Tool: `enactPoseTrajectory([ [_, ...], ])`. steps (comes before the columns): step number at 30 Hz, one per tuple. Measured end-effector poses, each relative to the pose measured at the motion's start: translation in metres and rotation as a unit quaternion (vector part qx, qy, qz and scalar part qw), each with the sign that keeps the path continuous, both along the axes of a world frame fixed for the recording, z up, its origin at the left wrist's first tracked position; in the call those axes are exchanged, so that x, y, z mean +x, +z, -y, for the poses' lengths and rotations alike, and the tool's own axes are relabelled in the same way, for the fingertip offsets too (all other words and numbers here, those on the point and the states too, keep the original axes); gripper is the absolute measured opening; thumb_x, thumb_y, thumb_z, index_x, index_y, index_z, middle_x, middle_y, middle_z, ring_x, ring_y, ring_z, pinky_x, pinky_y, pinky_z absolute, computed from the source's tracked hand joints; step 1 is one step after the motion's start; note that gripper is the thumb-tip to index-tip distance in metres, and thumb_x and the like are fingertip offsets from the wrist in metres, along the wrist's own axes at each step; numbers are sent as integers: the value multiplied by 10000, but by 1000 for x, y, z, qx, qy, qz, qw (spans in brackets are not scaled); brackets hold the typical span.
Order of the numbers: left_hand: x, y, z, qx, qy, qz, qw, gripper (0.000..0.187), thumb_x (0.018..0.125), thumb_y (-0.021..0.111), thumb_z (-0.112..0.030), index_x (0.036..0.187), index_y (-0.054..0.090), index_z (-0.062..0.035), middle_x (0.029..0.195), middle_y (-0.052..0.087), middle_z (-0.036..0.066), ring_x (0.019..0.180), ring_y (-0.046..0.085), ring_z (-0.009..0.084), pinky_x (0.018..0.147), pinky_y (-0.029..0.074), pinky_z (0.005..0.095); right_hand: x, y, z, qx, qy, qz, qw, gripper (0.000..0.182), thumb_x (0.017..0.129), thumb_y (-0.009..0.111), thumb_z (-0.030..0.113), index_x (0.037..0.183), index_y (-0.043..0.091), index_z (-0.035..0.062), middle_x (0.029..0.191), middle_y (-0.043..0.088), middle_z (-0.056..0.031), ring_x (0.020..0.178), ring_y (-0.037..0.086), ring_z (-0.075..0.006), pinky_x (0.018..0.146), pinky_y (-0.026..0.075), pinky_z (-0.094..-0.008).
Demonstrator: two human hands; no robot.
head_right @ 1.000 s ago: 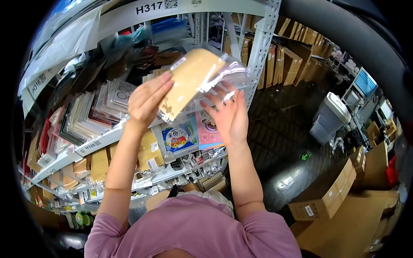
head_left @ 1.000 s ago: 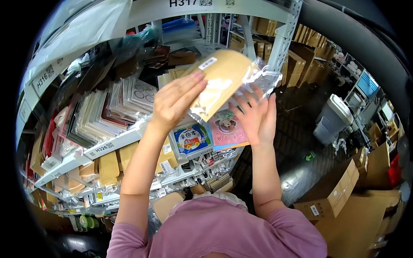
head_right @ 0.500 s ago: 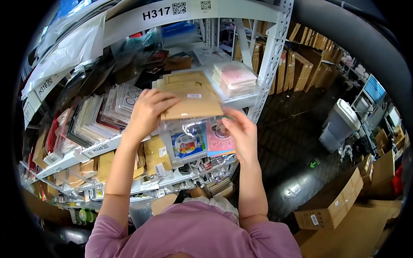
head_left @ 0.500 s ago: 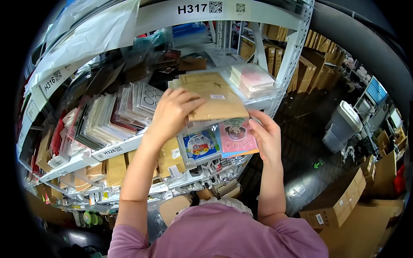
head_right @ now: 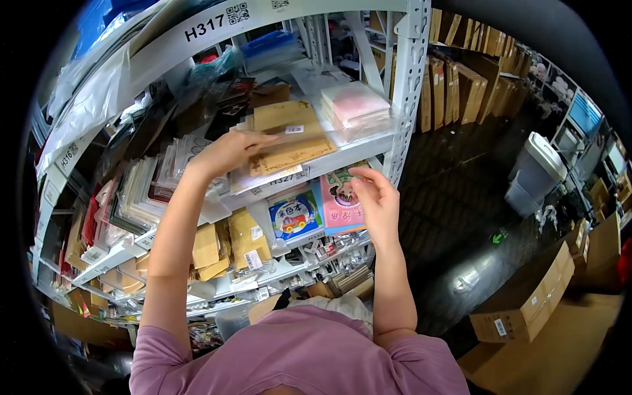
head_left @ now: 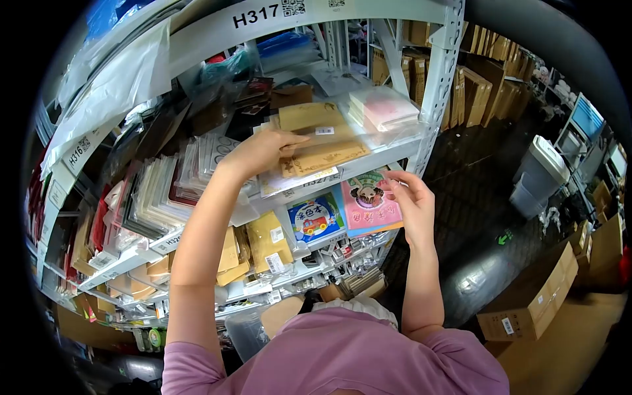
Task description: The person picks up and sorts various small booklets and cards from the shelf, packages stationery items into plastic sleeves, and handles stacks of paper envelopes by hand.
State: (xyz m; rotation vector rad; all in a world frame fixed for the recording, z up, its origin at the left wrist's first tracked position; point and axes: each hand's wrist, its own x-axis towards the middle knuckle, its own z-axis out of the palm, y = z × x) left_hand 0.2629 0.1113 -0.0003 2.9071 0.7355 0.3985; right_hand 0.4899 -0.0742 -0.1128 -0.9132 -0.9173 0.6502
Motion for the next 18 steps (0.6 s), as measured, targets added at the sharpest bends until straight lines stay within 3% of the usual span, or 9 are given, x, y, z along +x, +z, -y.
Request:
enactPoseTrajectory([
  [3, -6, 5, 12, -24, 67, -76, 995, 461, 802, 560, -17, 1255, 561, -101, 1213, 583, 170, 1081, 565, 352, 932, 457, 378, -2, -7, -1, -20, -17, 12, 1000, 171, 899, 583, 39, 1051, 611, -37, 934, 654, -66, 850, 627, -110, 735, 475, -222],
  [12, 6, -5, 10, 3, 58, -44, 997, 568, 778, 507, 73, 1312, 511, -120, 1279, 537, 181, 1150, 525, 356, 950, 440, 382, -11, -17, -11, -12, 25, 24, 999, 161, 899, 554, 6, 1042, 614, -37, 986, 659, -80, 832, 631, -134, 747, 489, -245],
  [14, 12, -10, 8, -47, 6, -8, 999, 606, 780, 465, 96, 1342, 477, -130, 1292, 524, 194, 1175, 511, 359, 964, 433, 380, -11, -16, -12, -14, 19, 39, 999, 164, 896, 552, -7, 1045, 612, -39, 1002, 658, -80, 839, 633, -137, 761, 492, -251],
  [18, 11, -4, 18, -132, 15, -5, 991, 703, 772, 417, 95, 1426, 353, -155, 1354, 468, 201, 1237, 468, 354, 1017, 390, 365, -14, -20, -13, -20, 24, 45, 998, 189, 892, 550, -23, 1070, 611, -42, 1043, 653, -87, 869, 632, -139, 790, 494, -256],
])
